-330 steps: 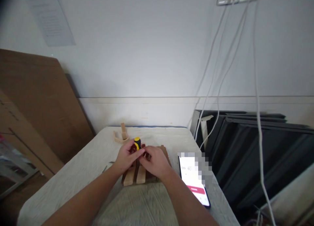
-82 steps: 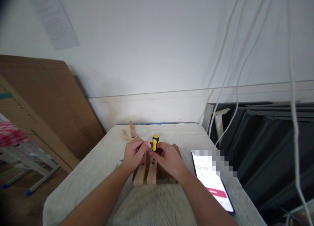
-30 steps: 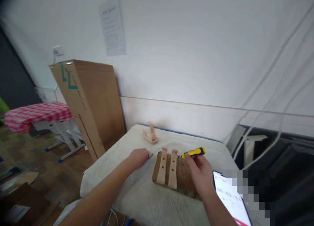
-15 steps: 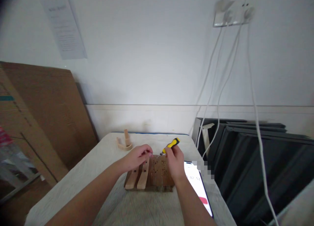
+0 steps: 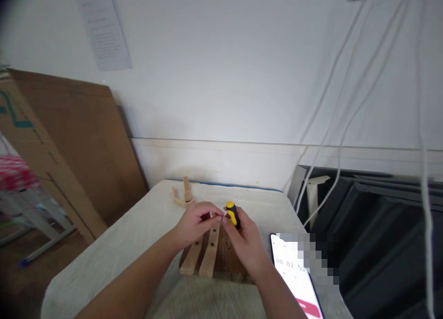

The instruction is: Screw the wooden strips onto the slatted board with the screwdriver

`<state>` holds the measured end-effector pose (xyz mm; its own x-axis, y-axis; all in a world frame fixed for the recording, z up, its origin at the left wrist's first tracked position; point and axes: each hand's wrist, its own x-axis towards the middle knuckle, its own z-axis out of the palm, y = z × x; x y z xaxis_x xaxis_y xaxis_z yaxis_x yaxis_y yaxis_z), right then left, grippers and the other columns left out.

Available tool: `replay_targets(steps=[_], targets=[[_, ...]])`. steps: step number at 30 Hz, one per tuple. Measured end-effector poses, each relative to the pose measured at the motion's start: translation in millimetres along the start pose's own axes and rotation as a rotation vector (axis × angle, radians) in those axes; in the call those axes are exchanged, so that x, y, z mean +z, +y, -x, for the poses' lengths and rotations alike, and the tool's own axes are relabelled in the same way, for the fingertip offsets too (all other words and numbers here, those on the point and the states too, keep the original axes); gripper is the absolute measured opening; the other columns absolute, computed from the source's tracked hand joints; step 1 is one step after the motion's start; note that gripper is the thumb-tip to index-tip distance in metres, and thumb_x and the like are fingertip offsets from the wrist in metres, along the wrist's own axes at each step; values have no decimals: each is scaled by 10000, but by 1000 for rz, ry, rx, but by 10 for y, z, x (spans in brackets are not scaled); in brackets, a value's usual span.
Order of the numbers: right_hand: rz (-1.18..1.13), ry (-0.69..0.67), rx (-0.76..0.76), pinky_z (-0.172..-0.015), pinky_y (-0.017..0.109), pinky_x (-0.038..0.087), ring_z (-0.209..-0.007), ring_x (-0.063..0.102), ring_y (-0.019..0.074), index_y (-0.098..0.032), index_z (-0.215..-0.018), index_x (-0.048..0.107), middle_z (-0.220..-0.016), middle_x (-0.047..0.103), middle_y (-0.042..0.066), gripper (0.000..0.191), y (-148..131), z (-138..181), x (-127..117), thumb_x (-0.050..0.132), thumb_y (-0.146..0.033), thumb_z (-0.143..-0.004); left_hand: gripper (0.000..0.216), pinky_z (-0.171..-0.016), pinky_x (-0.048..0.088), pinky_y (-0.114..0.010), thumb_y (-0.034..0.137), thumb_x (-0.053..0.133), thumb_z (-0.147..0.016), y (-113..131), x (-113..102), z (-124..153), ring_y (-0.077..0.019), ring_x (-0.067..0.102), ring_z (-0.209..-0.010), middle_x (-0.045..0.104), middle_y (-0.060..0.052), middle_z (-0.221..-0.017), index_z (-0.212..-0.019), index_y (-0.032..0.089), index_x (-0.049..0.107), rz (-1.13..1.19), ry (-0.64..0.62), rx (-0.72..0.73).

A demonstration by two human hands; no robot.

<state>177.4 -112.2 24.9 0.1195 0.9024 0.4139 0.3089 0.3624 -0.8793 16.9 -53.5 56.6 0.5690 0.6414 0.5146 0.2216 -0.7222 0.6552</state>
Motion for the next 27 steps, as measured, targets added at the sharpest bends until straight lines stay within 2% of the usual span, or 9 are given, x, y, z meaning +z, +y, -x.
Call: replay_targets(steps=[3, 6, 10, 15, 18, 20, 22, 24, 27], targets=[[92, -54, -26, -777, 313, 479, -873, 616, 229, -216, -968, 650, -932, 694, 58, 297, -34, 4, -5, 526, -455, -841, 151, -662, 451, -226, 216, 603, -821, -23, 8, 25, -126, 591, -694, 703, -49, -828, -909, 177, 719, 5, -9, 9], [155, -57, 4, -749, 313, 486, -854, 627, 241, -216, -947, 674, -901, 706, 54, 316, -30, -3, -4, 533, -475, -830, 158, -660, 453, -222, 201, 594, -829, -52, -16, 44, -126, 599, -700, 709, -52, -838, -920, 174, 721, 14, -28, 2], [177, -55, 30, -755, 313, 486, -848, 636, 243, -213, -974, 681, -908, 716, 51, 318, -20, -6, -4, 560, -456, -808, 161, -736, 460, -233, 207, 572, -856, -40, -28, 72, -134, 617, -773, 708, -55, -874, -930, 169, 709, 1, -39, 27], [262, -35, -1, -679, 285, 482, -774, 643, 228, -207, -930, 685, -829, 716, 43, 312, -1, 3, -25, 546, -461, -814, 182, -755, 463, -241, 232, 528, -886, 21, 9, 111, -139, 612, -801, 698, -53, -903, -951, 176, 689, -51, -50, 69], [354, 35, -23, -675, 292, 481, -757, 649, 230, -204, -935, 671, -820, 714, 53, 346, 59, -13, -53, 504, -492, -841, 232, -727, 464, -239, 285, 477, -915, -53, -118, 100, -135, 602, -775, 685, -52, -916, -1002, 180, 664, -153, 65, 45], [438, 83, -42, -686, 308, 480, -755, 651, 237, -195, -936, 664, -822, 711, 69, 362, 115, -34, -76, 477, -494, -854, 264, -754, 462, -252, 285, 418, -934, -192, -299, 81, -142, 591, -795, 664, -66, -949, -1027, 169, 637, -352, 270, -86], [515, 114, -60, -704, 325, 479, -779, 654, 249, -188, -947, 657, -844, 711, 86, 358, 168, -56, -94, 459, -474, -862, 273, -871, 434, -286, 231, 383, -931, -385, -501, 71, -176, 569, -957, 627, -95, -1066, -1087, 162, 597, -622, 375, -311], [570, 132, -69, -712, 334, 478, -796, 656, 255, -182, -953, 649, -863, 709, 97, 354, 210, -70, -103, 445, -457, -866, 269, -925, 409, -313, 213, 410, -911, -591, -649, 88, -220, 503, -1111, 586, -111, -1153, -1123, 168, 569, -841, 263, -583], [610, 127, -77, -726, 342, 478, -824, 655, 258, -177, -966, 635, -885, 702, 102, 365, 260, -73, -100, 427, -462, -873, 267, -891, 426, -331, 166, 446, -880, -836, -691, 157, -253, 493, -1130, 580, -150, -1155, -1114, 140, 572, -867, 156, -697]])
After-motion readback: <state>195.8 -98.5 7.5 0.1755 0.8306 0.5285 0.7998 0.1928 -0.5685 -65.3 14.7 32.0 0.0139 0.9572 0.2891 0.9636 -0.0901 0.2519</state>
